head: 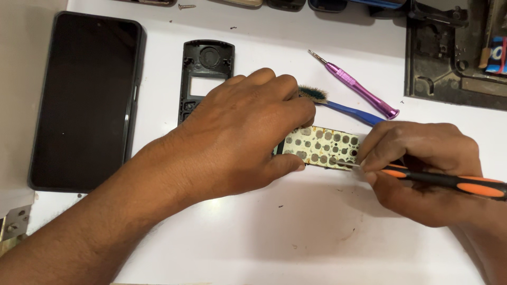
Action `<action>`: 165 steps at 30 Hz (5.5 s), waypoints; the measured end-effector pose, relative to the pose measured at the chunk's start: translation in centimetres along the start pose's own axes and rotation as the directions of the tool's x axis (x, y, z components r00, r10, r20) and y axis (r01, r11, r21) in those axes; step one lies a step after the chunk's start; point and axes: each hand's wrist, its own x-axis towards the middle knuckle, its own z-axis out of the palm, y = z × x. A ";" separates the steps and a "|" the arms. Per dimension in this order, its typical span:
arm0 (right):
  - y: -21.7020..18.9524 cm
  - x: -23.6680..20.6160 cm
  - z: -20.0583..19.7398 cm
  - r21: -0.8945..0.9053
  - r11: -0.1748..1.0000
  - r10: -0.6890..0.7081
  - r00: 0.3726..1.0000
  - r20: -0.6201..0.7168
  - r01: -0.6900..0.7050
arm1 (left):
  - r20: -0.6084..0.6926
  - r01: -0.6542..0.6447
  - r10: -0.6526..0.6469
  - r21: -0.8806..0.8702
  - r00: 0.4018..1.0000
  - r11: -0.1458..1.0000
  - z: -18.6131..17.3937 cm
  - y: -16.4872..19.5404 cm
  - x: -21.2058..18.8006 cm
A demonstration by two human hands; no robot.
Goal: The person disassembles a feature phone and works on its keypad board with a screwdriver, prying at the button contacts and separating the keypad membrane from the board. They hold the phone steady with one hand while working the screwdriver tip across the contact pads, then lift the board free of the housing.
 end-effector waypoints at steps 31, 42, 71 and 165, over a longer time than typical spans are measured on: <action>-0.4 0.3 0.1 -0.039 0.998 -0.039 0.999 0.037 0.041 | 0.009 0.001 -0.001 0.000 1.000 1.000 -0.1 0.0 -0.1; -0.4 0.4 -0.1 -0.049 0.998 -0.047 0.998 0.038 0.049 | 0.012 0.004 -0.004 0.013 1.000 1.000 0.0 0.1 0.0; 0.5 -0.3 -1.1 -0.054 0.999 0.009 1.000 0.015 -0.008 | 0.003 0.001 -0.001 0.001 1.000 1.000 0.0 -0.1 -0.1; -0.2 0.7 -1.1 -0.074 0.994 0.070 0.990 -0.119 -0.079 | -0.050 -0.062 0.061 -0.014 0.997 0.998 -0.1 0.3 -0.1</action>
